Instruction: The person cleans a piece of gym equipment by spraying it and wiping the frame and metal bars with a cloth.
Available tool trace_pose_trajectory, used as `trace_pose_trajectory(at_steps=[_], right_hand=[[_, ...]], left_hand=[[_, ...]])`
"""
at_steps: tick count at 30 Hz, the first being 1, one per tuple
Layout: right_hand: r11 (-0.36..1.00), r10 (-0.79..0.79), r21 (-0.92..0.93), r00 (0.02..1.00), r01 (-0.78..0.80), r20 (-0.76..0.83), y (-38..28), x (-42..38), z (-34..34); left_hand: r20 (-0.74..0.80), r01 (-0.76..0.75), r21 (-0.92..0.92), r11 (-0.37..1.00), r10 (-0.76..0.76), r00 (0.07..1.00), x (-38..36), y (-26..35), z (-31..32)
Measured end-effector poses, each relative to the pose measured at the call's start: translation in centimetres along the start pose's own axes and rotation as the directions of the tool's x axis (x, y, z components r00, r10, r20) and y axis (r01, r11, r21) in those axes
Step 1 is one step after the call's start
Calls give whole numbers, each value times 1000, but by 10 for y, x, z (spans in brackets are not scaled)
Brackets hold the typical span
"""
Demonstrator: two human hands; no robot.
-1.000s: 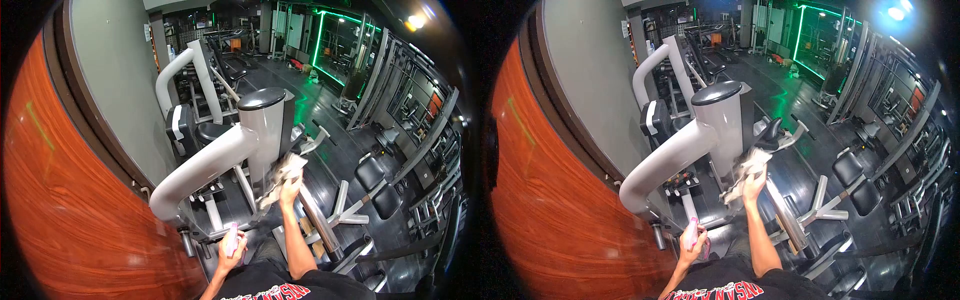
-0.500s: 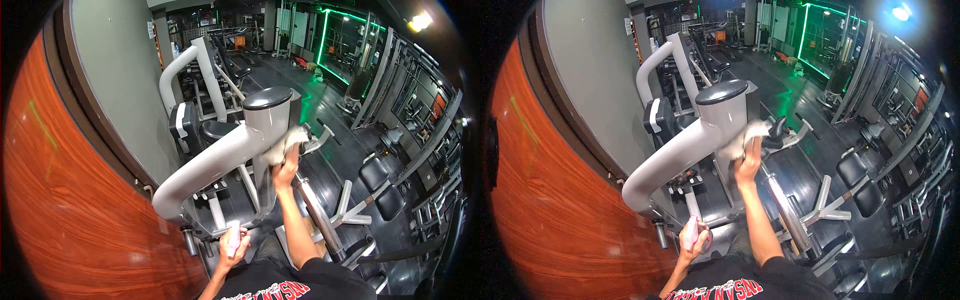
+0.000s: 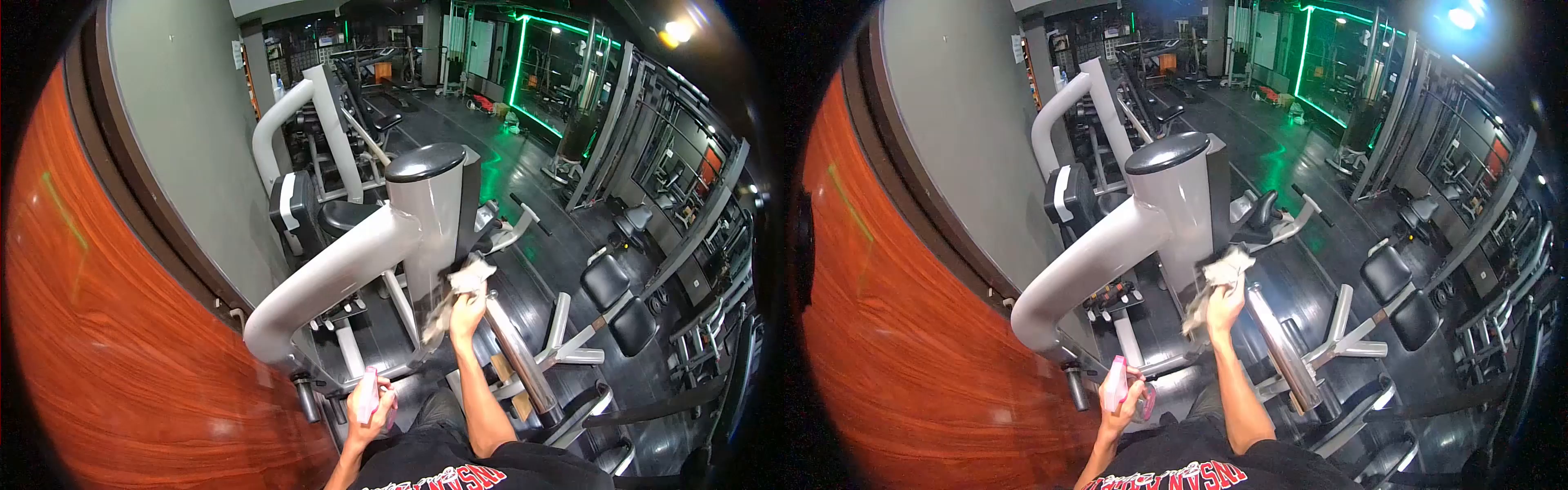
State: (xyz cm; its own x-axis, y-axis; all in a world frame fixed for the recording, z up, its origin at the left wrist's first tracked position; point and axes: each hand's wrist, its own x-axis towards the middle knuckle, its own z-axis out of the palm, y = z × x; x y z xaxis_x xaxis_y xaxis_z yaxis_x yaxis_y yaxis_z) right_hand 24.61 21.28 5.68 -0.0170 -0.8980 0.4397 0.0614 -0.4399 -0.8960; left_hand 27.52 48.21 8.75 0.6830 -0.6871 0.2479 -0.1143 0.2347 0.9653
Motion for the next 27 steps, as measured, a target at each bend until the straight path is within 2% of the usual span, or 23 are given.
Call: trace_pose_trajectory(at_steps=[1, 3, 5, 6, 7, 9, 11, 12, 13, 15, 17, 21, 23, 24, 26, 27], right_hand=[[988, -70, 136, 996, 78, -60, -20, 12, 9], [964, -202, 146, 968, 223, -146, -84, 41, 22], [865, -423, 234, 896, 443, -131, -109, 84, 38], [787, -613, 76, 790, 612, -17, -143, 104, 39], [645, -752, -58, 647, 762, 128, -179, 122, 41], [585, -743, -179, 611, 791, 275, -218, 146, 67], [624, -566, -276, 667, 730, 484, -252, 142, 70], [586, -512, -354, 672, 728, 535, -260, 140, 70], [583, -518, -347, 665, 735, 538, -261, 136, 73], [404, -658, -255, 473, 879, 586, -263, 125, 76], [348, -728, -198, 397, 916, 559, -267, 107, 77], [233, -750, -34, 202, 972, 630, -255, 77, 89], [25, -769, -165, 125, 986, 627, -242, 67, 102], [27, -770, -156, 121, 987, 626, -239, 63, 105], [-68, -743, -290, 146, 954, 653, -234, 56, 111], [-67, -746, -276, 135, 959, 652, -229, 50, 113]], left_hand=[[-7, 5, -11, 1000, -5, 1000, 0, 0, -1], [-19, 15, -19, 1000, -15, 1000, -2, -2, -6], [5, 37, -16, 999, -37, 999, -4, -3, -11], [0, 36, -15, 999, -36, 999, -5, -3, -13], [-8, 33, -27, 999, -33, 999, -6, -4, -14], [-21, 26, -39, 999, -27, 999, -8, -3, -17], [-37, 31, 15, 999, -30, 999, -9, -1, -20], [-46, 24, 12, 1000, -24, 999, -8, -1, -21], [-64, 33, -12, 999, -33, 997, -9, -1, -21], [-88, 37, -39, 999, -40, 995, -9, 1, -22], [-107, 36, -20, 999, -38, 994, -7, 4, -21], [-120, 17, -17, 1000, -19, 993, -4, 5, -21], [-90, 33, -42, 999, -37, 995, -2, 6, -23], [-84, 28, -21, 999, -29, 996, -1, 5, -24], [-96, 22, -20, 1000, -24, 995, 0, 7, -25], [-101, 16, -21, 1000, -18, 995, -1, 8, -25]])
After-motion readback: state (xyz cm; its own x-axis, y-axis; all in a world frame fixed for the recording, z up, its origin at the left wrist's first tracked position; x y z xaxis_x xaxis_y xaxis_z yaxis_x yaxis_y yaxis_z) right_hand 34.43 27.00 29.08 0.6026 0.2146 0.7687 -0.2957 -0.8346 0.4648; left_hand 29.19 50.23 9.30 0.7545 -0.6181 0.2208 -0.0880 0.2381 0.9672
